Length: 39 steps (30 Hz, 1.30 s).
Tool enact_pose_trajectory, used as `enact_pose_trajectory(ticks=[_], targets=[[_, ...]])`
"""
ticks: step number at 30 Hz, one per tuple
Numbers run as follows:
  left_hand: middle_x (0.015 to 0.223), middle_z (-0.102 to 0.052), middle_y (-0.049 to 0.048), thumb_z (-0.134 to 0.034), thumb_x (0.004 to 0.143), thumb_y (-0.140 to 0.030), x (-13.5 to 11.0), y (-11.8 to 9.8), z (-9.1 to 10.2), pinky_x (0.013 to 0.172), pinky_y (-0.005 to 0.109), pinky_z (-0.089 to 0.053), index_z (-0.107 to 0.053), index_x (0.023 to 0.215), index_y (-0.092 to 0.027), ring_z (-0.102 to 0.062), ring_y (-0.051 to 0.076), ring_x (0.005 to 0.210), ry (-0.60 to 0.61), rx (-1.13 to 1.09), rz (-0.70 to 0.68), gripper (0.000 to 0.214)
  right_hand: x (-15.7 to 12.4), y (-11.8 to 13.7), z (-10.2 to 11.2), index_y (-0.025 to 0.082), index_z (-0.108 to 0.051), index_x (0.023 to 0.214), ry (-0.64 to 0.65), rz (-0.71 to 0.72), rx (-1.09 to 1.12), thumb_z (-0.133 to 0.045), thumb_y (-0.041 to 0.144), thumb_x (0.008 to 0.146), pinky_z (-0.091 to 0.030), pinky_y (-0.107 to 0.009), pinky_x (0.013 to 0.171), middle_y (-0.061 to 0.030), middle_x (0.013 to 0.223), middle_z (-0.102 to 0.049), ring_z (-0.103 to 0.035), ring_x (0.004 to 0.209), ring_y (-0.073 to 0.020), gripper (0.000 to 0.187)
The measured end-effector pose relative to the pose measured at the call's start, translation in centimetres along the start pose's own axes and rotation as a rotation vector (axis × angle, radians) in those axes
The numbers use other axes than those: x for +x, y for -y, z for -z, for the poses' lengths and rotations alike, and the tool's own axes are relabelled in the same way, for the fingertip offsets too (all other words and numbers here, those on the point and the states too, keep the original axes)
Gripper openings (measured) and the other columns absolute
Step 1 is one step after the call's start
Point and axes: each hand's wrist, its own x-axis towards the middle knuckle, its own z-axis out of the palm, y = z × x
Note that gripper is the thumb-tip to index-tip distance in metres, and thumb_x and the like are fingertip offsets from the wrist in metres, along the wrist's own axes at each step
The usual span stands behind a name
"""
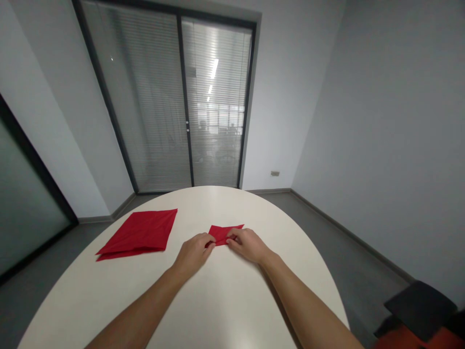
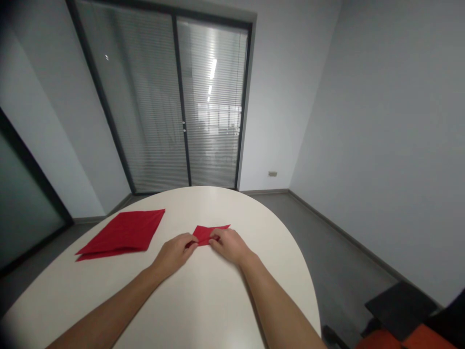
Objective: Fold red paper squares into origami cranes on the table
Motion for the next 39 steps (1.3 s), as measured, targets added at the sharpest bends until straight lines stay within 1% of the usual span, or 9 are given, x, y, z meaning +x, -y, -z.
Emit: enact_pose_trajectory(ticks=[4, 11, 13, 16, 20, 25, 31, 35, 39], targets=[[0.101, -0.073, 0.0028, -0.05, 0.093, -0.022, -0.1, 0.3, -0.2, 0.079, 0.028, -0.045, -0.066, 0.107, -0.025, -0.066, 0.02, 0.091, -0.018, -0.027, 0.028, 0.021, 0.2, 0.2, -0.6, 0.021, -0.064, 0.112, -0.032, -0.049, -0.005, -0.055, 0.022, 0.092, -0.043, -0.027, 0.073, -0.0053, 0.098, -0.074, -0.067, 0.084, -0.0186, 0.022], [0.092, -0.071, 0.0032, -0.055, 0.09, -0.02, 0.1, -0.1, -0.1, 0.077, 0.028, -0.045, -0.065, 0.106, -0.023, -0.064, 0.02, 0.088, -0.031, -0.026, 0.073, 0.019, 0.3, 0.7, -1.2, 0.021, -0.056, 0.115, -0.064, -0.06, -0.071, -0.054, 0.019, 0.092, -0.043, -0.027, 0.075, -0.0062, 0.101, -0.071, -0.064, 0.088, -0.0192, 0.024], [0.093, -0.07, 0.0031, -0.055, 0.09, -0.02, 0.2, -0.1, -0.2, 0.078, 0.029, -0.045, -0.064, 0.106, -0.023, -0.064, 0.02, 0.088, -0.03, -0.013, 0.077, 0.019, 0.3, 0.7, -1.2, 0.02, -0.057, 0.113, -0.08, -0.032, -0.091, -0.055, 0.016, 0.09, -0.043, -0.027, 0.078, -0.0069, 0.104, -0.068, -0.062, 0.092, -0.0193, 0.024], [0.093, -0.07, 0.0033, -0.054, 0.09, -0.019, 0.2, -0.1, -0.3, 0.078, 0.029, -0.045, -0.064, 0.106, -0.023, -0.064, 0.02, 0.089, -0.037, 0.004, 0.065, 0.019, 0.4, 0.9, -1.2, 0.019, -0.064, 0.102, -0.105, 0.028, -0.154, -0.055, 0.012, 0.088, -0.042, -0.029, 0.085, -0.0075, 0.105, -0.066, -0.059, 0.096, -0.0196, 0.018], [0.096, -0.07, 0.0033, -0.055, 0.089, -0.017, 0.2, 0.0, -0.3, 0.079, 0.029, -0.046, -0.064, 0.105, -0.023, -0.064, 0.021, 0.091, -0.049, 0.013, 0.05, 0.019, 0.4, 1.1, -1.1, 0.02, -0.072, 0.093, -0.054, 0.099, -0.217, -0.057, 0.007, 0.085, -0.041, -0.031, 0.085, -0.0069, 0.098, -0.067, -0.058, 0.094, -0.0205, 0.022], [0.111, -0.07, 0.0046, -0.053, 0.088, -0.011, 0.2, 0.5, -0.4, 0.091, 0.032, -0.049, -0.068, 0.109, -0.024, -0.064, 0.02, 0.103, -0.066, -0.006, -0.036, 0.029, 0.5, 0.9, -0.9, 0.024, -0.076, 0.101, -0.039, 0.129, -0.204, -0.056, 0.008, 0.087, -0.042, -0.032, 0.087, -0.0061, 0.101, -0.07, -0.059, 0.096, -0.0214, 0.029], [0.129, -0.067, 0.0054, -0.05, 0.082, 0.0, 0.4, 1.6, -1.4, 0.108, 0.045, -0.043, -0.074, 0.111, -0.024, -0.061, 0.024, 0.119, 0.011, 0.013, -0.178, 0.045, 0.4, 0.4, -1.1, 0.024, -0.075, 0.109, -0.035, 0.125, -0.189, -0.054, 0.011, 0.089, -0.043, -0.034, 0.091, -0.0064, 0.106, -0.072, -0.06, 0.1, -0.0223, 0.032], [0.131, -0.067, 0.006, -0.047, 0.079, 0.002, 0.3, 1.6, -1.3, 0.113, 0.047, -0.038, -0.072, 0.116, -0.024, -0.059, 0.023, 0.123, 0.073, 0.009, -0.217, 0.051, 0.2, 0.3, -1.1, 0.024, -0.077, 0.107, -0.043, 0.082, -0.216, -0.055, 0.018, 0.091, -0.042, -0.035, 0.095, -0.0075, 0.114, -0.07, -0.059, 0.105, -0.0231, 0.027], [0.12, -0.072, 0.0064, -0.05, 0.08, -0.002, 0.0, 0.6, -0.5, 0.108, 0.046, -0.042, -0.072, 0.113, -0.021, -0.063, 0.023, 0.113, 0.045, 0.011, -0.265, 0.044, 0.3, 0.1, -0.9, 0.026, -0.077, 0.104, -0.079, 0.006, -0.261, -0.057, 0.024, 0.093, -0.041, -0.036, 0.095, -0.0073, 0.12, -0.067, -0.057, 0.109, -0.0238, 0.023]])
